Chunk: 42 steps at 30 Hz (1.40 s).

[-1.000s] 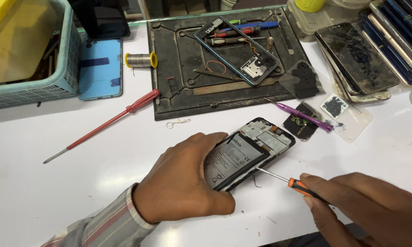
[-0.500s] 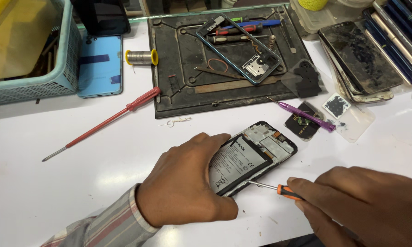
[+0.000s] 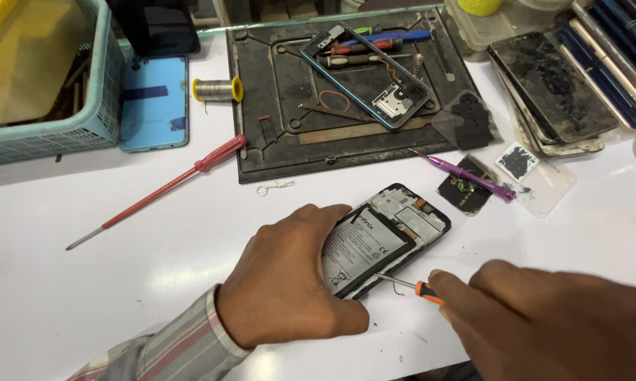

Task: The person repairs a disassembled Infinix smartphone on a workbench. They unscrew internal screws with a screwdriver, pry at the frame, remove and reseat the battery, spray liquid onto a small circuit board, scrub it with a brush and blue pry tool, then fit the board back into the phone body.

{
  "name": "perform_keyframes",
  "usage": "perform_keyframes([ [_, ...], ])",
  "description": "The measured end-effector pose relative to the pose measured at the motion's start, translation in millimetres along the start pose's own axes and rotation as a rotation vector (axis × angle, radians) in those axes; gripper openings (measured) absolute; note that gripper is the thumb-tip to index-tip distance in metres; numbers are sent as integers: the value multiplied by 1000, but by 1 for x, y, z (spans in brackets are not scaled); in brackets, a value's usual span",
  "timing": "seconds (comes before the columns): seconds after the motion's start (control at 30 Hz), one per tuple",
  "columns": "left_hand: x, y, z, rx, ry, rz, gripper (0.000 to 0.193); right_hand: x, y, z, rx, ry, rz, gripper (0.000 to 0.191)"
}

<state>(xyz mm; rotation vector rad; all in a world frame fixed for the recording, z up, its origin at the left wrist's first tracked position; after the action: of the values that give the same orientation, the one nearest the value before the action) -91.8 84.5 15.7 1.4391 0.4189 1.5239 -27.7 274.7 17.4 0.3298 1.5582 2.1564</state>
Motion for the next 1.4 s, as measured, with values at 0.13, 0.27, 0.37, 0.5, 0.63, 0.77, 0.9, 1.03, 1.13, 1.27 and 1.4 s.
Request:
perform_keyframes([
  [0.13,-1,0,1,4,23,11,96,16,-14,16,261,-466,-311,47],
  [0.27,3,0,2,9,18,4,93,-14,10,34,753,-541,-224,35],
  [0.37,4,-1,3,4,28,-6,92,-16,10,33,752,-595,-250,34],
  [0.5,6,-2,5,9,7,-2,94,-8,6,33,623,-644,-340,32],
  [0.63,5,-3,6,-11,-11,23,96,2,12,38,545,-627,-461,29],
  [0.77,6,-2,5,-24,-43,31,99,19,9,38,417,-733,-510,30],
  [0.9,8,-2,1,-42,-45,16,99,25,15,41,548,-658,-554,25],
  [1.03,11,1,-3,-30,-96,45,99,37,5,46,600,-652,-594,25],
  [1.13,12,5,-6,-11,-119,59,100,48,-5,56,593,-688,-648,25],
  [1.27,13,7,-8,-3,-149,75,101,85,-51,75,222,-956,-655,37],
  [1.4,11,6,-11,-25,-152,111,104,100,-63,98,532,-988,-651,34],
])
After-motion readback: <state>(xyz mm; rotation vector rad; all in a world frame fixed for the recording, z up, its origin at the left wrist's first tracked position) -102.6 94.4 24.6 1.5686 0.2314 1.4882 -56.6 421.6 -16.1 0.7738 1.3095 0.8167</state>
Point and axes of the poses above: each hand's wrist, its own z-axis away from the middle knuckle, its own y-axis out of the back of the hand, x = y × z, the point moved 8 cm from there along -z, towards the middle knuckle, and after that the axes turned 13 degrees about -z, right-handed, at the moved point
